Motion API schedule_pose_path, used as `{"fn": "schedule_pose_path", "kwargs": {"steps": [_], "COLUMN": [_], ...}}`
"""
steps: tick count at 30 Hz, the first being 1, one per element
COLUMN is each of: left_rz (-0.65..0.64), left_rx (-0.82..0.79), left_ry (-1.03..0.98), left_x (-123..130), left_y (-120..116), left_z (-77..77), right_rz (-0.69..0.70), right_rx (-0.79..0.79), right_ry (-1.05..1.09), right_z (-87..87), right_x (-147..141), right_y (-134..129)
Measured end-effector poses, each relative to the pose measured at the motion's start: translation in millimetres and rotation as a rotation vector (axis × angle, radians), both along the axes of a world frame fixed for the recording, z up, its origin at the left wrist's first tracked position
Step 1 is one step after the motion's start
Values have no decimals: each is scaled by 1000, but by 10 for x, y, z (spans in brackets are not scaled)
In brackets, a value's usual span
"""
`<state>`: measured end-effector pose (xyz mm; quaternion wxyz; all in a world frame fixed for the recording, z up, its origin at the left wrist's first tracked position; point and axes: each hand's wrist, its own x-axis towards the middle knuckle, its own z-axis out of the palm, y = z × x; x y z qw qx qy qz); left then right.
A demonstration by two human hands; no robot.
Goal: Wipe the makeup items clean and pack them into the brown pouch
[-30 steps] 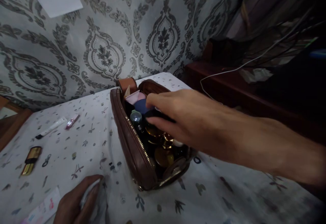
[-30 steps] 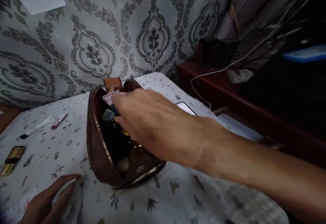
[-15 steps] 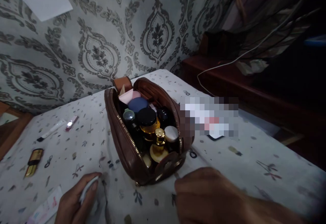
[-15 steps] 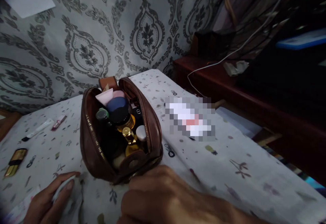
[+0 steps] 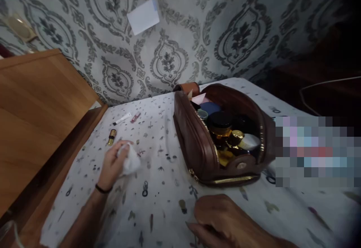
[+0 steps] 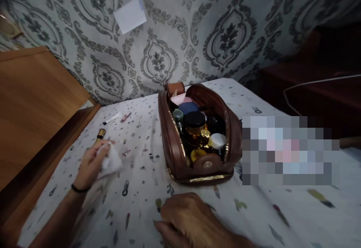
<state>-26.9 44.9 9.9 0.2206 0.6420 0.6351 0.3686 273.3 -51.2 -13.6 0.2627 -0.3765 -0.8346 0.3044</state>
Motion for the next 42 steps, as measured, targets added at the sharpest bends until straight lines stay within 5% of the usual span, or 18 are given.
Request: {"fn": "schedule_pose_path", "kwargs": {"steps": [4, 7, 14, 21, 26, 34, 42], "left_rz": [288, 331, 217, 260, 224, -169, -285], "left_rx": [107, 94, -93, -135, -44, -33, 86], "left_ry": [226, 297, 416, 370, 181, -127, 64], "left_x": [-698, -1026, -1062, -1094, -834, 121, 662], "left_y": [463, 819, 1114, 1176, 973, 117, -257], "left_z": [208, 198, -164, -159, -27, 24, -217], "right_rz": [29, 28, -83, -148, -119, -36, 34], "right_rx": [-139, -296, -701, -695, -736, -902, -964], "right_ry": [61, 190, 510, 572, 636, 858, 994], "right_z": [46, 89, -93, -342, -335, -353, -389], "right_x": [-186, -376, -735, -766, -734, -777, -753], "right_y": [77, 171, 401, 419, 408, 360, 375]}}
